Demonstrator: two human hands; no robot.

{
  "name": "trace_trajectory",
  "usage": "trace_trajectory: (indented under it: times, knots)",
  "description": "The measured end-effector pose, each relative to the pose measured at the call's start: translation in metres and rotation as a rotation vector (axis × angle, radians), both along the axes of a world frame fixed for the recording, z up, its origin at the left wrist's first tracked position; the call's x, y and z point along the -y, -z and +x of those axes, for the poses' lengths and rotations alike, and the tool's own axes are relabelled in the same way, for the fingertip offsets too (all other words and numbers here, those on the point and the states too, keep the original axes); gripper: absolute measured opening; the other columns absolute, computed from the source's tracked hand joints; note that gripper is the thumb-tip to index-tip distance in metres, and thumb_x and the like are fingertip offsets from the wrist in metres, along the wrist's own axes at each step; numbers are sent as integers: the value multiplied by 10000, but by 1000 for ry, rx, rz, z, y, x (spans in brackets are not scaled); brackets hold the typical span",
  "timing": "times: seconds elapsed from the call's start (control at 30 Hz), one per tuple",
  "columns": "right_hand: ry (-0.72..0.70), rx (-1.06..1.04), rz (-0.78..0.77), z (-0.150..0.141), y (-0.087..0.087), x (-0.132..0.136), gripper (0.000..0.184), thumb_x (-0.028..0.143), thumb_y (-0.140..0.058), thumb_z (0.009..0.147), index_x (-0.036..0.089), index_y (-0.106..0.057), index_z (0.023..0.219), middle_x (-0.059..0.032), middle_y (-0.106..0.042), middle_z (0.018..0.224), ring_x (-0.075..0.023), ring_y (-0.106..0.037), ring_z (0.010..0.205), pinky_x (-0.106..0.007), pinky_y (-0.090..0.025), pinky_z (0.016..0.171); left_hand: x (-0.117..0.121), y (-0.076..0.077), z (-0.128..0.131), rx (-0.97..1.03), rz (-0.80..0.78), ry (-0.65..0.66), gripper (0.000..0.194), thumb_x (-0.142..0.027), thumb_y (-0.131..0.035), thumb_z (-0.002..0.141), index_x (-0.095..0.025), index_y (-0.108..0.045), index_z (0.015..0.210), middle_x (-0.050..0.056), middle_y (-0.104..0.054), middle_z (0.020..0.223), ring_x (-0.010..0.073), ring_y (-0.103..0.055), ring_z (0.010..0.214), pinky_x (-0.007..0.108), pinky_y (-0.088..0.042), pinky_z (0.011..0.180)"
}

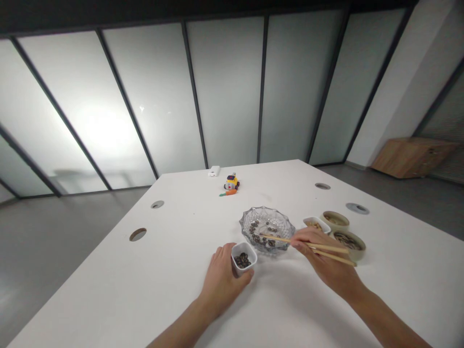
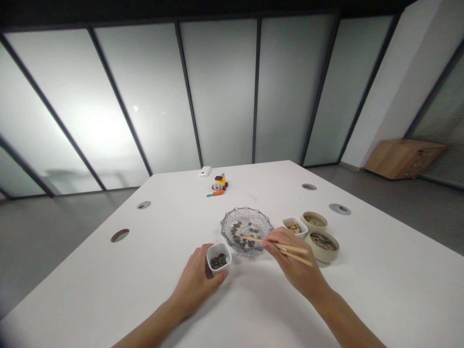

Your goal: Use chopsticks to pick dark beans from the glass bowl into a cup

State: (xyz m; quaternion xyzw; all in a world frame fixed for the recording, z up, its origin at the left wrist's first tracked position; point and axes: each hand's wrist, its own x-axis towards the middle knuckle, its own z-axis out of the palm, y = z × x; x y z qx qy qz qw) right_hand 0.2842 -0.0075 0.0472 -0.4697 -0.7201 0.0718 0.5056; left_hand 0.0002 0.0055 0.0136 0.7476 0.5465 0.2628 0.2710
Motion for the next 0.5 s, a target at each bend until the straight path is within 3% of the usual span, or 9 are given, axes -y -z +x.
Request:
trace_trajectory:
  times: [0.5]
  knots:
    - [-97,-7,-65,-9,7,2,301,463,-649,1071,265,-795,897,-61,-779,891,-222,-748,817,-336,-636,740,0,-1,1,-26,-5,-9,322,-308,-735,846,-241,-650,1149,66,-718,1150,290,-633,1116,409,-466,983]
